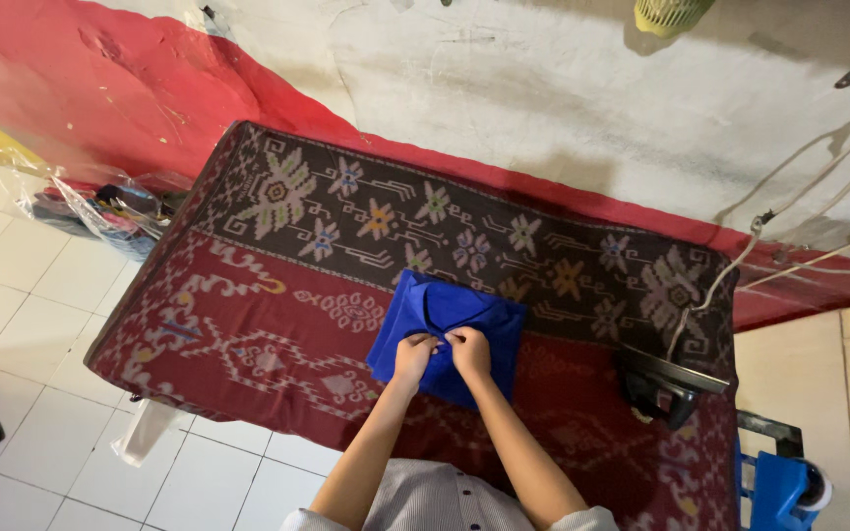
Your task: The person folds and irons a blue fabric by hand on a padded surface, using an iron to press the material after each fold.
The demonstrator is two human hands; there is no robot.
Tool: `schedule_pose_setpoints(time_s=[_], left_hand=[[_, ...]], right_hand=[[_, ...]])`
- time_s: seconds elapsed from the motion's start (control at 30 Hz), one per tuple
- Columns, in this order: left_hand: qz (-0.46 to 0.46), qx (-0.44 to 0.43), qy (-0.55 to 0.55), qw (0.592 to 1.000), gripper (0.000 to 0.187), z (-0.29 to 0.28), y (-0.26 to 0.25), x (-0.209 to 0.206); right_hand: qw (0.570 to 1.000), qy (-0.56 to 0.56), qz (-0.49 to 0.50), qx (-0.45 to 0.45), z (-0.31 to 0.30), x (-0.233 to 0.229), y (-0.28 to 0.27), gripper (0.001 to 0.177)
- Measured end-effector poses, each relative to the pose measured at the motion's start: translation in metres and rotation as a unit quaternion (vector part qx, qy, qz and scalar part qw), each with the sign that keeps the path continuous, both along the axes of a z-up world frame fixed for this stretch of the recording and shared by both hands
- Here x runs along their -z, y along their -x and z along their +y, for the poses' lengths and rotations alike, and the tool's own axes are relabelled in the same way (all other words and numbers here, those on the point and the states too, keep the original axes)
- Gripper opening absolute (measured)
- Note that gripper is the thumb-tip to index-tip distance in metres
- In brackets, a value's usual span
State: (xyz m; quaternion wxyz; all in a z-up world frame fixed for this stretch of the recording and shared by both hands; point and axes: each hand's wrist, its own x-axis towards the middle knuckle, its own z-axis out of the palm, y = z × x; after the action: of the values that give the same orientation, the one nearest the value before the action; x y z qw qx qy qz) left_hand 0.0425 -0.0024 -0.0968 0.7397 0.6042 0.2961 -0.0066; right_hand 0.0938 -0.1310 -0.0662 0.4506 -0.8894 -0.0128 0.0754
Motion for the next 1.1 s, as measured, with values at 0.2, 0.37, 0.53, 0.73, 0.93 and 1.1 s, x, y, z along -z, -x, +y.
schedule_pose_setpoints(time_s=[0.2, 0.37, 0.53, 0.73, 0.93, 1.1], left_hand=[[-0.046, 0.018, -0.023, 0.999, 0.018, 0.003, 0.005, -0.005], [-0.037, -0.006, -0.099, 0.994, 0.018, -0.005, 0.006, -0.011], [-0.037, -0.015, -0.116, 0.992, 0.017, -0.011, 0.009, -0.012], [-0.071, -0.023, -0.085, 0.994, 0.014, -0.013, 0.007, -0.003], [-0.068, -0.033, -0.075, 0.994, 0.014, -0.015, 0.004, 0.001], [-0.057, -0.026, -0.026, 0.998, 0.014, -0.015, 0.001, 0.0]], right_hand=[[0.999, -0.038, 0.021, -0.026, -0.005, 0.012, -0.01, 0.02], [0.99, -0.109, 0.087, -0.019, -0.006, 0.016, -0.019, 0.02], [0.986, -0.091, 0.137, -0.025, -0.008, 0.015, -0.026, 0.02], [0.991, -0.034, 0.116, -0.052, -0.008, 0.014, -0.029, 0.02], [0.996, -0.014, -0.014, -0.09, -0.013, 0.005, -0.017, 0.016], [0.987, -0.054, -0.077, -0.128, -0.021, -0.022, -0.002, 0.02]])
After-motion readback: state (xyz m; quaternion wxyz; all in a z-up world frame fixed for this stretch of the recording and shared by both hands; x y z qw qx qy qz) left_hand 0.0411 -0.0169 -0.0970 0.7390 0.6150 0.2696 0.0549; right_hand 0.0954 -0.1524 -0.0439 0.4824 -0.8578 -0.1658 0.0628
